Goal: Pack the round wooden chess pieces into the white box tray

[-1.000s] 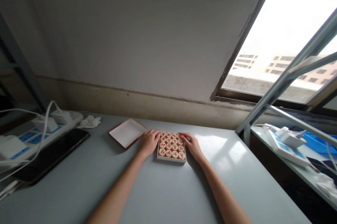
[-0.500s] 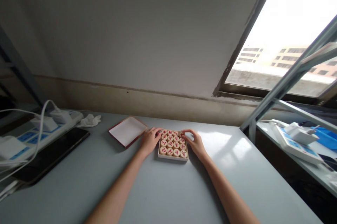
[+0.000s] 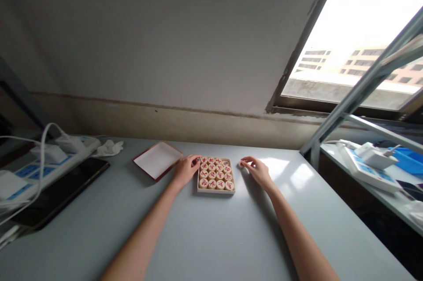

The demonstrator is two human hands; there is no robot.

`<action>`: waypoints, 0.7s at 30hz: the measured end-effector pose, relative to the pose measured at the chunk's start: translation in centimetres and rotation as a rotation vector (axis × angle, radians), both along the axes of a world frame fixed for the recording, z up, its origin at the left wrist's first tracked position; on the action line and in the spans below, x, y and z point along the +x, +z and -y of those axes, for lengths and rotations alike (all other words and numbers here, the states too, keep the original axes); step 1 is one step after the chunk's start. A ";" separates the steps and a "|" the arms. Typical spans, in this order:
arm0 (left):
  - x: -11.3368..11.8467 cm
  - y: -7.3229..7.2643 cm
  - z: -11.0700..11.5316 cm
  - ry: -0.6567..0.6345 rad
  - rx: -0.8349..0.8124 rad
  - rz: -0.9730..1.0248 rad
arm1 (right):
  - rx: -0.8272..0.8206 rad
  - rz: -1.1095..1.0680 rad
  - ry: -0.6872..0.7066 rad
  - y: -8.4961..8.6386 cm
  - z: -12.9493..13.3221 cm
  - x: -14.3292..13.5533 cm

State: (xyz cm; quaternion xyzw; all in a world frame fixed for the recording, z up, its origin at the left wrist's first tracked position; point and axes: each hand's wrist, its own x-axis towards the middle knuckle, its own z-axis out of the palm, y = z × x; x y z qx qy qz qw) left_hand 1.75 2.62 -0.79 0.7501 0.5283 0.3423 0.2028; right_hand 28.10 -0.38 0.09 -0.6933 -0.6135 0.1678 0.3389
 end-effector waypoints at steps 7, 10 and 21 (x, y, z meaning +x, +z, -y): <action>-0.1 -0.3 -0.1 -0.016 0.018 0.002 | 0.191 0.400 0.148 1.4 1.3 -2.8; -0.1 -0.5 -0.2 -0.027 0.021 0.004 | 0.163 0.439 0.282 1.7 1.8 -3.9; -0.1 -0.3 -0.2 -0.028 0.008 -0.021 | 0.128 0.072 0.287 1.8 1.4 -3.3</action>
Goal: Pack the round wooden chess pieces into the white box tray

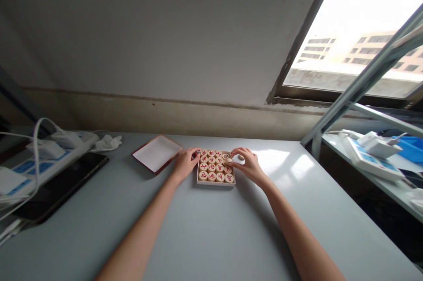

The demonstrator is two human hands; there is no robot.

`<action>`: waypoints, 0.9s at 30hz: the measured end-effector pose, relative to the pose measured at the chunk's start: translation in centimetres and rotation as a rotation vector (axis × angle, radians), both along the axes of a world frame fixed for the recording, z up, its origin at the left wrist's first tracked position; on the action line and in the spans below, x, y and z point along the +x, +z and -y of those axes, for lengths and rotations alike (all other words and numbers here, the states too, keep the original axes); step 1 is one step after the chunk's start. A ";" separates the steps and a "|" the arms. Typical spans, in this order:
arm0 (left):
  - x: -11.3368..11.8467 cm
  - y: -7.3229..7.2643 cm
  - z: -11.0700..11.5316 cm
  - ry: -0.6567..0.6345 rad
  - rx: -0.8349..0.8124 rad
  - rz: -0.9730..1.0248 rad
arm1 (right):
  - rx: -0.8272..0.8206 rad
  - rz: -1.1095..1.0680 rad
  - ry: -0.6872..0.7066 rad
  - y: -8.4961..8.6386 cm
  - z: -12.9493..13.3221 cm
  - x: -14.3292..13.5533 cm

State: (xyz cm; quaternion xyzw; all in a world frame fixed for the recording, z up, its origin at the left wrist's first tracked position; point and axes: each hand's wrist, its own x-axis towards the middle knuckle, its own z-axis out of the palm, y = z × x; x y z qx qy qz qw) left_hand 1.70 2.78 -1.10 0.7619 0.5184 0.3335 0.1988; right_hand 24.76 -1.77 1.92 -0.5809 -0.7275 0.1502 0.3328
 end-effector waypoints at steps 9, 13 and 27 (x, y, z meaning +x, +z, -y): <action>0.0 0.0 0.0 0.003 -0.010 -0.009 | -0.321 0.008 -0.057 0.7 0.3 4.0; 0.0 0.1 0.1 0.002 -0.004 -0.012 | -0.147 0.270 -0.249 0.2 0.3 3.9; 0.1 0.2 0.1 0.005 0.005 -0.026 | -0.075 0.257 0.245 1.1 0.9 0.7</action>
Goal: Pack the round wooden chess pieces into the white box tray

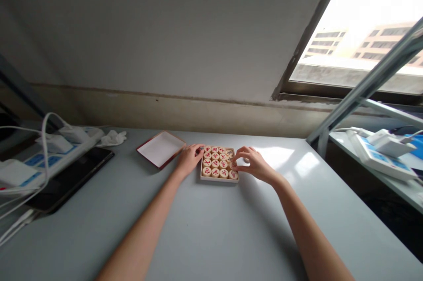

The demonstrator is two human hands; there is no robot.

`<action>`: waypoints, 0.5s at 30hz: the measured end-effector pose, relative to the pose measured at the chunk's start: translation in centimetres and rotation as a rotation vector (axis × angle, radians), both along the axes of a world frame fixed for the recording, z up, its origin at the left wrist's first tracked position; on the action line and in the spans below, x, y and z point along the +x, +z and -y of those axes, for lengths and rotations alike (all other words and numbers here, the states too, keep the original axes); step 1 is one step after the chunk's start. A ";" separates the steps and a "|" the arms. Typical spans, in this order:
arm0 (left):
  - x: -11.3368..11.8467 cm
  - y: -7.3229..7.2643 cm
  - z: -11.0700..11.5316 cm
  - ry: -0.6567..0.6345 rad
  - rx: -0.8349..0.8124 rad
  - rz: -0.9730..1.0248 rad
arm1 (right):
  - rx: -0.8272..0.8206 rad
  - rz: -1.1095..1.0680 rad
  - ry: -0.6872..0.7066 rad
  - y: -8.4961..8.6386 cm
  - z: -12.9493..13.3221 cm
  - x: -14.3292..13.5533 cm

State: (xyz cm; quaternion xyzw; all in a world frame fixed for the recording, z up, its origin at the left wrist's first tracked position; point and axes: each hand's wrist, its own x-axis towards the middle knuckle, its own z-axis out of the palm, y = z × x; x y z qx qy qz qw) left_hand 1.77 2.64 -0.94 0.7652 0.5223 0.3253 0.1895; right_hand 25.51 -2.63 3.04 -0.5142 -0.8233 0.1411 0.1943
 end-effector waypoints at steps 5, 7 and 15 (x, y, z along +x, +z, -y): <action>0.0 0.1 0.1 0.001 0.007 -0.011 | -0.097 -0.096 -0.016 0.1 0.0 0.0; 0.0 0.2 0.1 -0.001 0.006 -0.010 | -0.125 -0.127 -0.023 0.2 0.1 -0.2; -0.1 -0.2 -0.1 -0.007 0.008 -0.006 | -0.205 -0.363 -0.051 1.9 0.4 0.2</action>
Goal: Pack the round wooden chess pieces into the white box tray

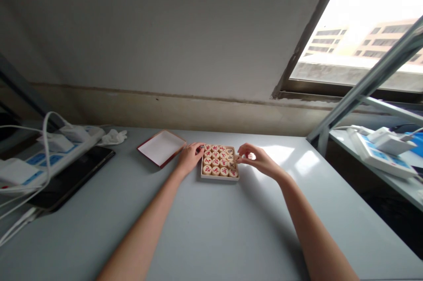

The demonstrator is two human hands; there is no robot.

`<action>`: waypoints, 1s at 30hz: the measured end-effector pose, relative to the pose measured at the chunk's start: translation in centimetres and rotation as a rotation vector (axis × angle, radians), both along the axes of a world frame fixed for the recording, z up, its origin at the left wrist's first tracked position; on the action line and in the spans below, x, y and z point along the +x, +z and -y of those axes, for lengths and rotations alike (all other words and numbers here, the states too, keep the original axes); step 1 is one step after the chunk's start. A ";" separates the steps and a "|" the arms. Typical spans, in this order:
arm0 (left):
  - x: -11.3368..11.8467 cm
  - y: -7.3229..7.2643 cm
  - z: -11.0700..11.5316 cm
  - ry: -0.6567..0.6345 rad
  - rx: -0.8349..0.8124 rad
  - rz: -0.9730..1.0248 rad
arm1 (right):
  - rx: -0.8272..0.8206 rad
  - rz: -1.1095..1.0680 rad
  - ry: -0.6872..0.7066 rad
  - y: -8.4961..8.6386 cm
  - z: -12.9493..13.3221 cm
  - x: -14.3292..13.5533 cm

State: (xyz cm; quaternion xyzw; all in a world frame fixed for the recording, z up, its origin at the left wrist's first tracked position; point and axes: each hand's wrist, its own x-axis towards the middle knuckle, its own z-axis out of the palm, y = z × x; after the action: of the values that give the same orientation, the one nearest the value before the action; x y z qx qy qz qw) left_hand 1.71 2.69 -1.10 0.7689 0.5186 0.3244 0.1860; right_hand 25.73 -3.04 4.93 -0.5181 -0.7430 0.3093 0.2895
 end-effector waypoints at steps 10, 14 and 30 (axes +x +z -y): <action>0.0 0.1 0.0 -0.007 -0.015 0.029 | -0.201 0.295 -0.226 -1.4 -0.1 4.6; 0.0 0.2 0.1 -0.004 -0.010 0.032 | -0.048 0.316 -0.207 -0.8 0.0 3.4; 0.0 0.4 0.2 -0.007 -0.003 -0.017 | -0.024 0.203 0.109 0.1 0.5 0.0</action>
State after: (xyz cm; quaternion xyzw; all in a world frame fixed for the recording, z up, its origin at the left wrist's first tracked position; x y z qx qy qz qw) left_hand 1.71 2.54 -0.66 0.7731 0.5181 0.3163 0.1839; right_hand 25.70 -3.55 5.05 -0.5090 -0.7919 0.2795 0.1890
